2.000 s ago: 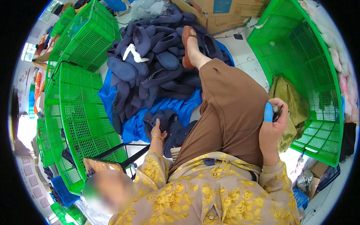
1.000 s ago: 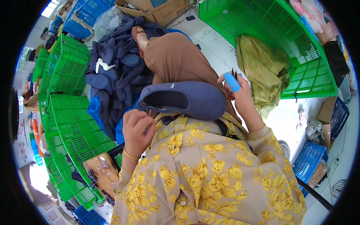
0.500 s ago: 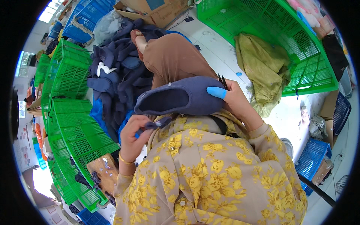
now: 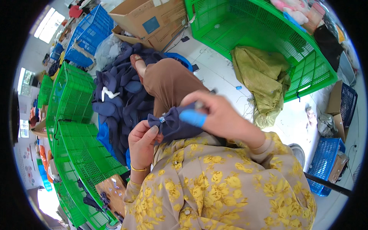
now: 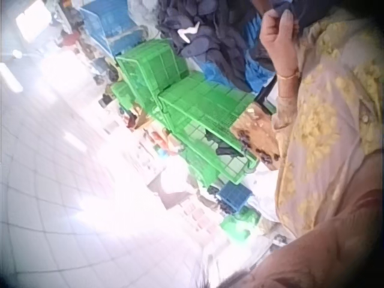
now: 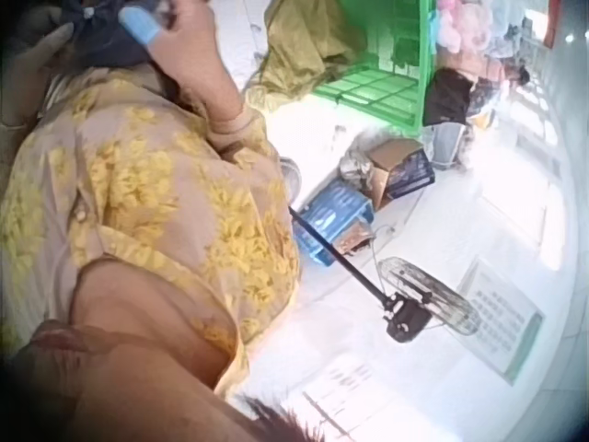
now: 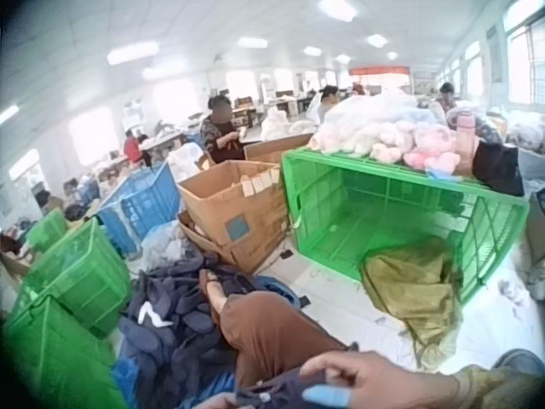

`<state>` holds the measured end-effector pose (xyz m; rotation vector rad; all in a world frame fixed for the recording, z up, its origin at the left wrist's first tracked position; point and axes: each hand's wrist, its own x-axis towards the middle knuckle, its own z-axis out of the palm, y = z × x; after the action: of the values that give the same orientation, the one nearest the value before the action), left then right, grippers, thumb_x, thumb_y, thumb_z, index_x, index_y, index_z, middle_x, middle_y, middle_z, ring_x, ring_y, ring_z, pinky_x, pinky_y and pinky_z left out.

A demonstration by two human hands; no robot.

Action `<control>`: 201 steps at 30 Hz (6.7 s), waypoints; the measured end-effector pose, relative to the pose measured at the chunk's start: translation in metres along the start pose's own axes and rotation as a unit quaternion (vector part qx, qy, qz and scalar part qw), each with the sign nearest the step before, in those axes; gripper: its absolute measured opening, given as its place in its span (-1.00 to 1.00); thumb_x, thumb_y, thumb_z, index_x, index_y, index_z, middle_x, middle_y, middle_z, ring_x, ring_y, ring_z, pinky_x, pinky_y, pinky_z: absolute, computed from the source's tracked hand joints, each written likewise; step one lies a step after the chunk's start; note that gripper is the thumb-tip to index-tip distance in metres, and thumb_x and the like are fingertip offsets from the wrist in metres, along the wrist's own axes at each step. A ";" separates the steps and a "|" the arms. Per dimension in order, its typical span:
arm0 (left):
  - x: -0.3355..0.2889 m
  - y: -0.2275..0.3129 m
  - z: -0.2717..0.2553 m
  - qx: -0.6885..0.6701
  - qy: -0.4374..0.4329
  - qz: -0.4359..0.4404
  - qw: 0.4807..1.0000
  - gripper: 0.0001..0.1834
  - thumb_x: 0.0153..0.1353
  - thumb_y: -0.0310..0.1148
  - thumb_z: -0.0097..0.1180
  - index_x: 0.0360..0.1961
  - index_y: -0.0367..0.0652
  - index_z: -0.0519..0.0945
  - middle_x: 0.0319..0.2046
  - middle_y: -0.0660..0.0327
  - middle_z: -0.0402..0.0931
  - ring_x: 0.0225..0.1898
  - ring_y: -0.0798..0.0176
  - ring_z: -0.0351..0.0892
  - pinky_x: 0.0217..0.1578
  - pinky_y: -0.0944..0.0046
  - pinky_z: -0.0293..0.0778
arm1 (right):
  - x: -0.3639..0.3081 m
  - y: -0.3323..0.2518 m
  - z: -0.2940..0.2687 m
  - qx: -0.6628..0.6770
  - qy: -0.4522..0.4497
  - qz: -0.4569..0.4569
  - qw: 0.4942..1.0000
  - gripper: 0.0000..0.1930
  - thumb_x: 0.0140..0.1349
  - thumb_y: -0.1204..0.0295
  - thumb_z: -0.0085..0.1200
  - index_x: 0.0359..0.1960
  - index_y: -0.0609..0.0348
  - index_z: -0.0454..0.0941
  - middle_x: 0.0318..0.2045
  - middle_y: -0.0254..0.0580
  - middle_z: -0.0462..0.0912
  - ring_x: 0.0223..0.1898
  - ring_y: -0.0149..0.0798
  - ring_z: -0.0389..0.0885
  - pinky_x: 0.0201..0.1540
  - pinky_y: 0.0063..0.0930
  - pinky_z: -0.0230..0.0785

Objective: The person trims loose threads and excess fabric from dark blue slip-on shoes using small scissors. The person handles each shoe individually, snipping threads and occasionally turning the shoe to access different edges.

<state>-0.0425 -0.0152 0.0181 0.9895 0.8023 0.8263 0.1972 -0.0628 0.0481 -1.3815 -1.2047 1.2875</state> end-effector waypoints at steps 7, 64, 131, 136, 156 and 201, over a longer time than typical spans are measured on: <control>0.006 0.012 0.025 0.036 -0.002 0.008 0.999 -0.88 0.30 -0.48 0.05 -0.19 -0.29 0.52 -0.42 0.24 0.54 -0.44 0.40 0.50 -0.37 0.42 0.43 | 0.007 0.020 0.026 0.117 -0.085 -0.071 0.987 -0.88 0.28 0.45 0.13 -0.23 0.23 0.55 -0.47 -0.48 0.48 -0.41 -0.65 0.29 -0.39 -0.64 0.22; 0.014 0.004 -0.008 0.206 -0.250 0.184 0.928 -0.78 -0.08 -0.79 0.20 -0.43 -0.26 0.60 -0.27 0.10 0.65 -0.18 0.18 0.64 -0.15 0.31 0.54 | -0.013 -0.001 -0.002 -0.252 -0.202 -0.269 0.907 -0.65 -0.10 0.60 0.08 -0.18 0.19 0.59 -0.40 -0.04 0.63 -0.28 0.04 0.61 -0.26 -0.20 0.45; -0.024 -0.037 -0.010 0.056 -0.188 -0.139 0.971 -0.86 0.25 -0.47 0.19 -0.17 -0.20 0.56 -0.36 0.44 0.49 -0.45 0.68 0.35 -0.48 0.64 0.24 | -0.022 0.061 0.018 -0.070 -0.270 -0.100 0.955 -0.63 -0.01 0.74 -0.04 -0.17 0.05 0.47 -0.37 -0.19 0.62 -0.30 -0.11 0.64 -0.26 -0.39 0.41; -0.026 -0.037 -0.008 0.055 -0.179 -0.143 0.972 -0.86 0.25 -0.47 0.19 -0.18 -0.20 0.56 -0.35 0.44 0.50 -0.44 0.69 0.36 -0.47 0.64 0.25 | -0.022 0.063 0.020 -0.099 -0.257 -0.128 0.953 -0.86 0.22 0.52 0.13 -0.21 0.09 0.48 -0.44 -0.29 0.58 -0.41 -0.32 0.60 -0.35 -0.49 0.36; -0.023 -0.038 0.008 0.003 -0.027 -0.129 0.991 -0.94 0.22 -0.55 0.13 -0.29 -0.25 0.50 -0.53 0.31 0.51 -0.58 0.56 0.41 -0.56 0.55 0.27 | -0.017 0.044 0.019 -0.165 -0.083 -0.209 0.960 -0.84 0.24 0.38 0.10 -0.16 0.06 0.51 -0.30 -0.21 0.55 -0.35 -0.13 0.59 -0.34 -0.36 0.41; -0.009 -0.019 0.027 0.165 -0.082 -0.092 0.978 -0.91 0.32 -0.45 0.07 -0.20 -0.24 0.50 -0.54 0.29 0.54 -0.60 0.55 0.41 -0.55 0.55 0.34 | -0.030 0.025 -0.034 0.265 0.099 -0.162 0.946 -0.85 0.42 0.42 -0.12 -0.12 0.23 0.42 -0.60 -0.48 0.27 -0.65 -0.63 0.11 -0.61 -0.70 -0.04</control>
<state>-0.0188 -0.0390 0.0107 1.2381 0.8898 0.4512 0.2337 -0.0957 0.0309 -0.8548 -0.8216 1.1007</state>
